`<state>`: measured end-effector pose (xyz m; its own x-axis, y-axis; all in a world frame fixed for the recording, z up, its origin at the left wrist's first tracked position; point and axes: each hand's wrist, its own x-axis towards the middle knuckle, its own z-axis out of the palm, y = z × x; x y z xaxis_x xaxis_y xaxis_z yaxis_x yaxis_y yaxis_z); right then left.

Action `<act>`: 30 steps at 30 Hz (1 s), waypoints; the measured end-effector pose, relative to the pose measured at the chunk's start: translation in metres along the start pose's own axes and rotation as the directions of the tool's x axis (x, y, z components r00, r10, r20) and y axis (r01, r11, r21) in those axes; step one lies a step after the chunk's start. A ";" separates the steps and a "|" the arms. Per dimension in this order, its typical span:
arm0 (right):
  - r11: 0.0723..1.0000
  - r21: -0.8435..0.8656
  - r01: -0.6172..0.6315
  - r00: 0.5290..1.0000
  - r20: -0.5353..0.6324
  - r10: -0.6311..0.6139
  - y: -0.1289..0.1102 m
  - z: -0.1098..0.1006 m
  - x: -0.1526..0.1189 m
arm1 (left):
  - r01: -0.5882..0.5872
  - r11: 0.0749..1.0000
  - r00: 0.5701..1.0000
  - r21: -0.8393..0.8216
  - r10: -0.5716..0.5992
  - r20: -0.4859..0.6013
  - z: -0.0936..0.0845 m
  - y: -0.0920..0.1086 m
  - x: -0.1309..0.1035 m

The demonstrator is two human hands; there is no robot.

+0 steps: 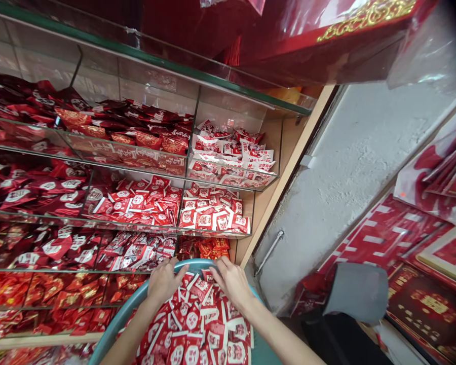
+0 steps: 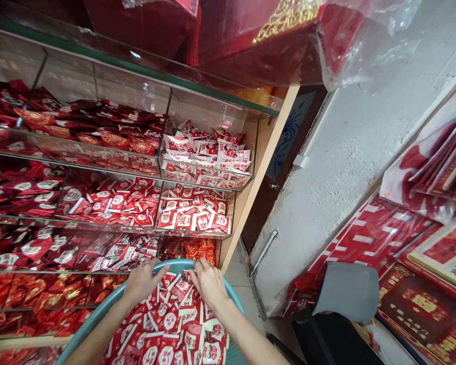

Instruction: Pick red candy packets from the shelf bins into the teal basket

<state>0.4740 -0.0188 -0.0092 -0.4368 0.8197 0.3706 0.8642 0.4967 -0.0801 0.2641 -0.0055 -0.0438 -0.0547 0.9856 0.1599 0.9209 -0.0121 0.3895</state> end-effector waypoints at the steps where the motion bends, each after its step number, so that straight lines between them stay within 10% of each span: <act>1: 1.000 0.015 0.012 1.000 -0.026 -0.011 -0.002 -0.008 0.001 | 0.000 1.000 1.000 -0.001 0.000 -0.002 0.000 0.000 0.000; 8: 0.976 0.203 0.083 0.939 -0.344 -0.009 -0.015 -0.089 0.064 | 0.017 1.000 1.000 0.007 -0.017 0.002 -0.003 0.002 -0.002; 11: 0.986 0.156 -0.060 0.958 -0.268 0.101 -0.012 -0.111 0.114 | 0.022 1.000 1.000 0.011 -0.022 0.003 -0.004 0.003 -0.003; 15: 0.939 0.120 -0.323 0.943 -0.043 0.330 -0.009 -0.110 0.163 | 0.018 1.000 1.000 -0.004 -0.018 0.004 -0.004 0.003 -0.003; 30: 0.785 0.179 -0.593 0.803 0.060 0.593 -0.009 -0.092 0.198 | 0.009 0.999 0.999 -0.033 -0.010 -0.031 0.000 0.000 -0.003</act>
<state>0.4032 0.1130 0.1500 0.1470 0.9699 0.1940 0.8927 -0.0457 -0.4483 0.2643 -0.0086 -0.0446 -0.0757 0.9800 0.1842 0.9070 -0.0091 0.4210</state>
